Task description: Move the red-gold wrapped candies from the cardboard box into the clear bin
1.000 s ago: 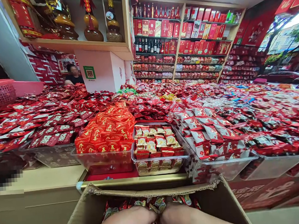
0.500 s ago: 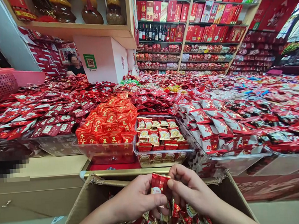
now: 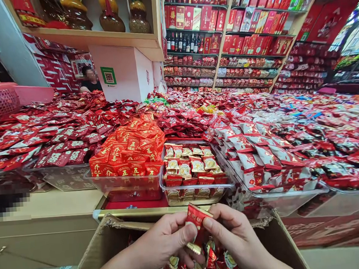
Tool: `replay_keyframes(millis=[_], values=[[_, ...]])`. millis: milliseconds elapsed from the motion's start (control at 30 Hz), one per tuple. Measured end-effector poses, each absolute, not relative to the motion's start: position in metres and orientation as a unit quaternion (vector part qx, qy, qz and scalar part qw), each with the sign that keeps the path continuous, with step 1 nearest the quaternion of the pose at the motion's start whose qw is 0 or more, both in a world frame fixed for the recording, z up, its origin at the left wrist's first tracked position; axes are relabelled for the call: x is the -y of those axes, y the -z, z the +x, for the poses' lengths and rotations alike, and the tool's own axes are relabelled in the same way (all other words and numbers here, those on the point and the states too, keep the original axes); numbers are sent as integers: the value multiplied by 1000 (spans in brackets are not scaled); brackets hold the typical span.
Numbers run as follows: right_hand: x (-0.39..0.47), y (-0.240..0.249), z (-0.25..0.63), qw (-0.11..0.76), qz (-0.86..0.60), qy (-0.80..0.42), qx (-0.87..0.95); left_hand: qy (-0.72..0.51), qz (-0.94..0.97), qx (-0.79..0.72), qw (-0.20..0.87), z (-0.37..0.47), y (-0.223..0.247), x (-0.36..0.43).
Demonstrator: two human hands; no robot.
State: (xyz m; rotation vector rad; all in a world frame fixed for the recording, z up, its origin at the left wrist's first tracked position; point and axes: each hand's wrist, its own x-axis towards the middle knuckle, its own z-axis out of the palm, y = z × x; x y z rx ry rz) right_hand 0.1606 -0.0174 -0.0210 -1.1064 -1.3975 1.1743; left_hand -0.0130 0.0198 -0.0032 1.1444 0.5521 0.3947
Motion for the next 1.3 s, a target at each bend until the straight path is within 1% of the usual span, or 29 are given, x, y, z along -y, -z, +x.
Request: replay_keyframes(millis=[167, 267, 333, 400, 467, 533, 633, 767, 833, 933, 1000, 1133, 1233, 1300], values=[[16, 19, 163, 508, -429, -514, 542, -245, 426, -288, 822, -13, 2, -20], [17, 20, 159, 516, -411, -503, 559, -215, 339, -255, 880, -14, 4, -17], [18, 18, 155, 519, -383, -524, 556, -180, 290, -212, 916, -14, 7, -14], [17, 16, 150, 527, -369, -550, 532, -160, 251, -177, 938, -11, 12, -10], [16, 13, 147, 526, -387, -562, 508, -153, 231, -171, 945, -8, 16, -7], [14, 12, 147, 518, -414, -566, 490, -158, 249, -215, 931, -6, 19, -5], [11, 13, 150, 509, -424, -576, 479, -193, 322, -307, 874, -4, 16, -6], [10, 20, 154, 502, -433, -543, 515, -237, 440, -322, 804, -4, 7, -7], [11, 24, 156, 500, -458, -462, 571, -242, 486, -322, 776, -3, 8, -7], [12, 26, 158, 493, -465, -220, 701, -266, 497, -330, 757, 0, 14, -6], [12, 25, 158, 449, -417, -89, 785, -287, 498, -341, 744, 0, 18, -6], [13, 26, 155, 367, -358, 55, 857, -288, 484, -371, 739, -2, 19, -7], [15, 23, 158, 361, -345, 138, 855, -263, 469, -353, 766, -5, 14, -6], [15, 13, 162, 384, -338, 162, 844, -268, 480, -334, 766, -6, 14, -6]])
